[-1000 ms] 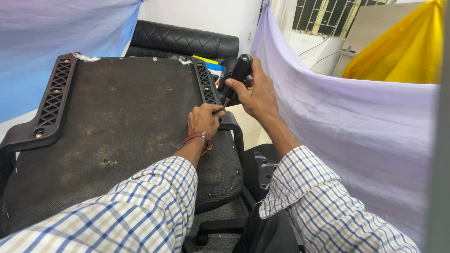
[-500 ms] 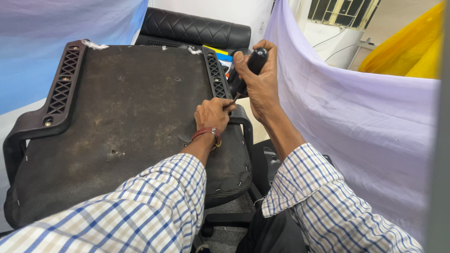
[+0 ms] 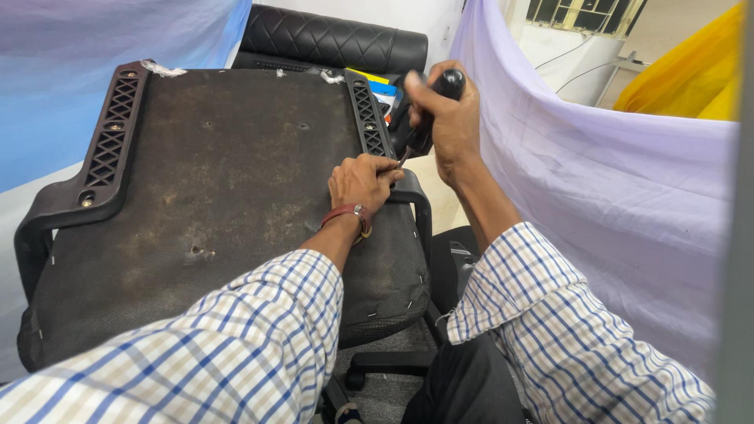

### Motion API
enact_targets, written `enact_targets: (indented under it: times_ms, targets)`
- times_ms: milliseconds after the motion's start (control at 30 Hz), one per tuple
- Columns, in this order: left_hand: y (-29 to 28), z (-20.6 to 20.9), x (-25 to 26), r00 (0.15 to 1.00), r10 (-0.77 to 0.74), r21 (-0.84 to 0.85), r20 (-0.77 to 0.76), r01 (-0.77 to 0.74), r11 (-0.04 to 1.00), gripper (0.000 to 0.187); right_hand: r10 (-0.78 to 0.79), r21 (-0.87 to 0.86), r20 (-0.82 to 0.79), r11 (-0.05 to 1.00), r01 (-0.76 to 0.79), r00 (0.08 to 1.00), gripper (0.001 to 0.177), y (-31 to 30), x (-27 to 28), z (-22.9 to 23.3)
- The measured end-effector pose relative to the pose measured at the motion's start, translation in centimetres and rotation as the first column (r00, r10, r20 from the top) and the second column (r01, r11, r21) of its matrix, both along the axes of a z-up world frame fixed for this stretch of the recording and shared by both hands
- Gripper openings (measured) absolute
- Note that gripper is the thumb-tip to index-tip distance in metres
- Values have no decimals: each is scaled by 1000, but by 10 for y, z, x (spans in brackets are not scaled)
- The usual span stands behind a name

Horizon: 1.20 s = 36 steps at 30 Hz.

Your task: The person flips an office chair upside down and uses a screwdriver to remove screws from the underside of the seat. The person continues unscrewing fasteners to detach the seat from the chair frame.

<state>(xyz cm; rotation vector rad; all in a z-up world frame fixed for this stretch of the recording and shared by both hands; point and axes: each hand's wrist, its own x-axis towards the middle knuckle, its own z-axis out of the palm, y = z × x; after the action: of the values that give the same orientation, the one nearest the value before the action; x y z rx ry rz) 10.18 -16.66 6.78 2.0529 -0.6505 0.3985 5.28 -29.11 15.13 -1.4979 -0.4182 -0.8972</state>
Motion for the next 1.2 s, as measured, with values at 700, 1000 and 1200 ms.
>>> enact_targets:
  times_ms: [700, 1000, 1200]
  targets:
    - [3, 15, 19, 975, -180, 10, -132, 183, 983, 16, -618, -574, 91, 608, 548, 781, 64, -4, -18, 19]
    - [1, 14, 15, 983, -147, -23, -113, 146, 989, 15, -559, -630, 125, 593, 501, 820, 53, -12, -28, 26]
    - [0, 14, 10, 999, -36, 38, -25, 37, 999, 19, -543, -596, 339, 508, 622, 768, 56, -13, -22, 21]
